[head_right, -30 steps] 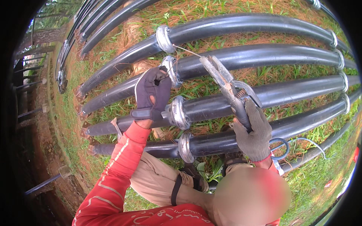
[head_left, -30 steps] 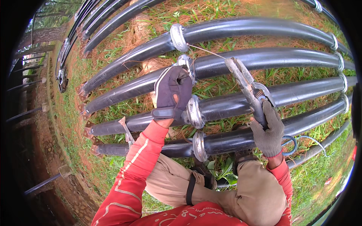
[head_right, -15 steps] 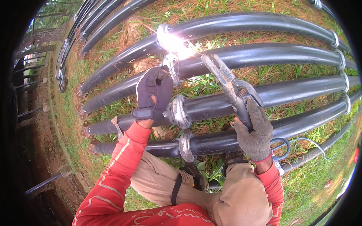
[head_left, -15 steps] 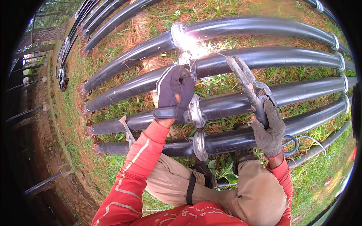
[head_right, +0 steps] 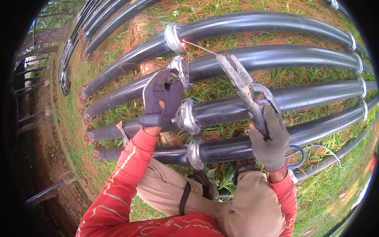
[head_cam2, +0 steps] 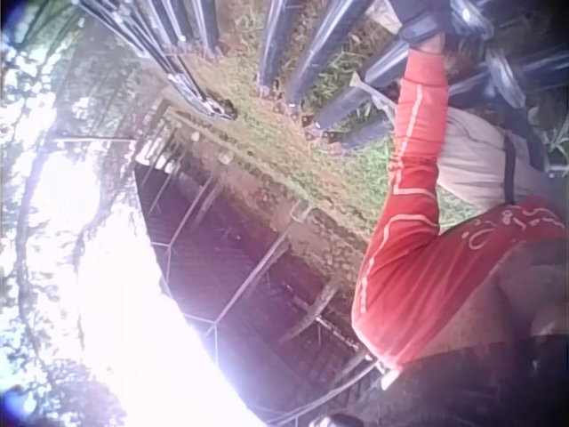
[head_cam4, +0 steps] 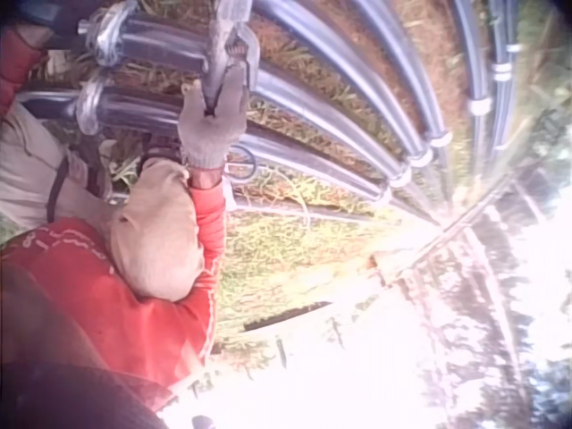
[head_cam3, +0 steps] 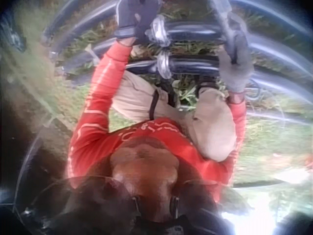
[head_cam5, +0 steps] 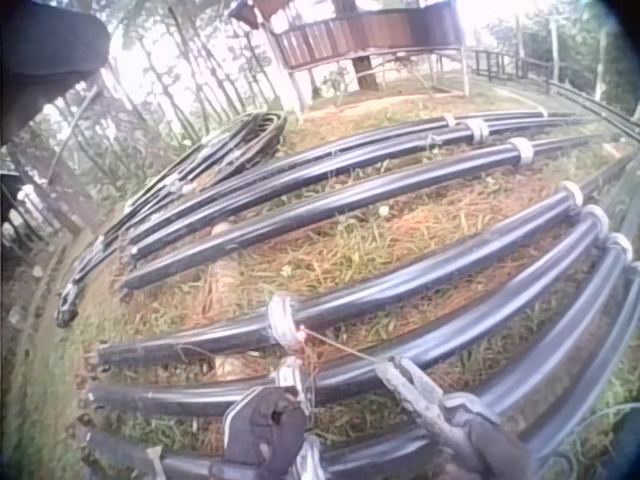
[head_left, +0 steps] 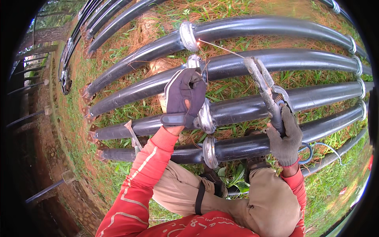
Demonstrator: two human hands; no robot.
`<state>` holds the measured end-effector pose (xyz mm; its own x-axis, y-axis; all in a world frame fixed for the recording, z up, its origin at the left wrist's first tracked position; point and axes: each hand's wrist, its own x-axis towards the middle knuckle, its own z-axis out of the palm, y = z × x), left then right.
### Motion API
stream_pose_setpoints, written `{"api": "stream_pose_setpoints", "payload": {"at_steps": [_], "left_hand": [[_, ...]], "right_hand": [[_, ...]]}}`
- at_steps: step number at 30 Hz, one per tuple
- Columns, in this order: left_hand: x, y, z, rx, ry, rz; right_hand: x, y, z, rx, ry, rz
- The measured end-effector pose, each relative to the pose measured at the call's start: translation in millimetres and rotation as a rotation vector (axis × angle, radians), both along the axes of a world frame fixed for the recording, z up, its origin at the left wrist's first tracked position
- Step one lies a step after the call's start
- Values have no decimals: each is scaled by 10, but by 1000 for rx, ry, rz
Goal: The person welds metal rings onto curved pipes using a welding electrode holder, turns the pipes by hand, inserts a new welding electrode into the holder, and welds the pipe rings.
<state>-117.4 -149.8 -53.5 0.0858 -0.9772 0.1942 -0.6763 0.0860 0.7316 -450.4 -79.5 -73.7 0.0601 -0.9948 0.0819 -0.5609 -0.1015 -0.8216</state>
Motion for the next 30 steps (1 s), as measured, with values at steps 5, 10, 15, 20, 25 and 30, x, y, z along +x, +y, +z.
{"api": "stream_pose_setpoints", "payload": {"at_steps": [5,10,15,20,25,30], "left_hand": [[-1,5,-55,22,109,41],[121,22,-254,304,1543,127],[112,-8,-291,91,493,40],[73,-28,-213,-88,-40,-11],[13,-32,-79,-126,-19,13],[1,-39,-54,-83,-33,-7]], "right_hand": [[-12,15,-97,-14,-26,6],[-16,50,-136,59,-102,-1],[-6,25,-122,57,-121,8],[-45,84,-186,20,-170,-99],[-31,81,-169,71,-163,-81],[-35,62,-135,68,-134,-64]]}}
